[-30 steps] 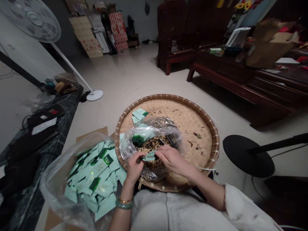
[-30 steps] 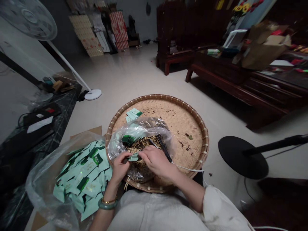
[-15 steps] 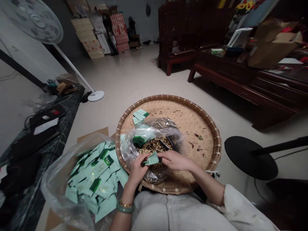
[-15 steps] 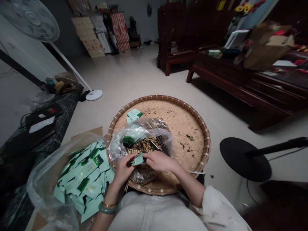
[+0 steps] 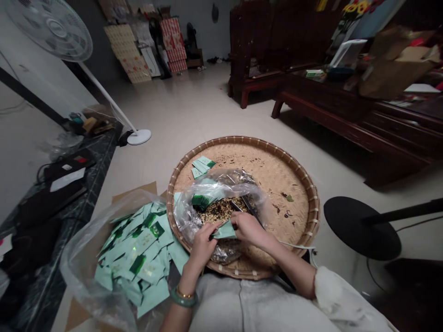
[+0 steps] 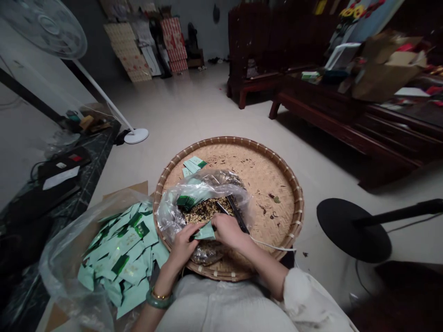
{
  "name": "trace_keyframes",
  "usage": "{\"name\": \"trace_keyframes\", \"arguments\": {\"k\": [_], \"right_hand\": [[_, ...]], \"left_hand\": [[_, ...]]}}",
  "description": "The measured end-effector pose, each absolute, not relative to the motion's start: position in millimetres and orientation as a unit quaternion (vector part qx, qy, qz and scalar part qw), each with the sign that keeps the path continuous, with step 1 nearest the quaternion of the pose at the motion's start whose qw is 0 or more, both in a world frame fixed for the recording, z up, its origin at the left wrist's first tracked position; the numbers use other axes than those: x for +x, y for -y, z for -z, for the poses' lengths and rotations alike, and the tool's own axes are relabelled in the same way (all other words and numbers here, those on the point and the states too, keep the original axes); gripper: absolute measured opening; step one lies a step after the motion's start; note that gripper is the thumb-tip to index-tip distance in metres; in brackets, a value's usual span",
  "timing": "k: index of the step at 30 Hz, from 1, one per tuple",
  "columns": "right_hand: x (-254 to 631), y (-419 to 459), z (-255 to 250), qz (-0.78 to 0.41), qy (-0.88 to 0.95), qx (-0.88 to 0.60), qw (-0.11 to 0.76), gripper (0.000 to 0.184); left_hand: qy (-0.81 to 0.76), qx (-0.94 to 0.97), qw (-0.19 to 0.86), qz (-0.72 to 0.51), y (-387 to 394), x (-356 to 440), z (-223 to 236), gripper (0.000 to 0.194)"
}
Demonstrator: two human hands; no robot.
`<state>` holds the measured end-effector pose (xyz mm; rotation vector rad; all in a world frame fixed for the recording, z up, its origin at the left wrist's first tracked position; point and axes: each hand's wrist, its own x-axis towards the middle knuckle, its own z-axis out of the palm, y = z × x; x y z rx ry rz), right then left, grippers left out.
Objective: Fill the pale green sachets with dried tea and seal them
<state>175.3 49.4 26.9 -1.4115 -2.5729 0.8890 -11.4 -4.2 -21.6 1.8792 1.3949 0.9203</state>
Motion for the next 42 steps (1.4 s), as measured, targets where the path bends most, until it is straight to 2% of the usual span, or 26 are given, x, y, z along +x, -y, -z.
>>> {"name": "trace_keyframes", "arguments": {"k": [7,17,22,26,34,39,42], "right_hand": [[185.3,-49.4,-49.7,-0.303,0.829,-0.418,0.215,0.010],[196.3,-54.6,-49.2,-0.382,0.724,-0.480,0.315,0.013],[189.3,-63.7,-27.9,-0.367,0.772,-0.453,0.254,0.021],[173.7,-80.4,-19.7,-0.272,0.823,-0.458,0.198,0.024],[131.1,-96.5,-10.2,-0.174,0.907,-0.383,0.022,0.030],[128.0,-93.8,-0.8,-0.165,0.902,-0.400,-0.001,0.022],[139.8,-94.7,1.0,-0.205,0.874,-0.440,0.028,0.022]], "left_hand": [[-0.565,0.650,0.337,-0.380,0.2,-10.8,23.9,0.045],[-0.584,0.526,0.395,-0.475,-2.4,-22.3,28.9,0.032],[-0.579,0.461,0.430,-0.516,-1.9,-27.5,37.9,0.038],[-0.592,0.441,0.427,-0.522,1.5,-31.8,40.8,0.041],[-0.566,0.425,0.456,-0.539,9.9,-36.6,33.0,0.041],[-0.561,0.453,0.455,-0.523,8.4,-34.7,24.9,0.038],[-0.560,0.460,0.455,-0.518,6.7,-33.4,23.0,0.037]]}}
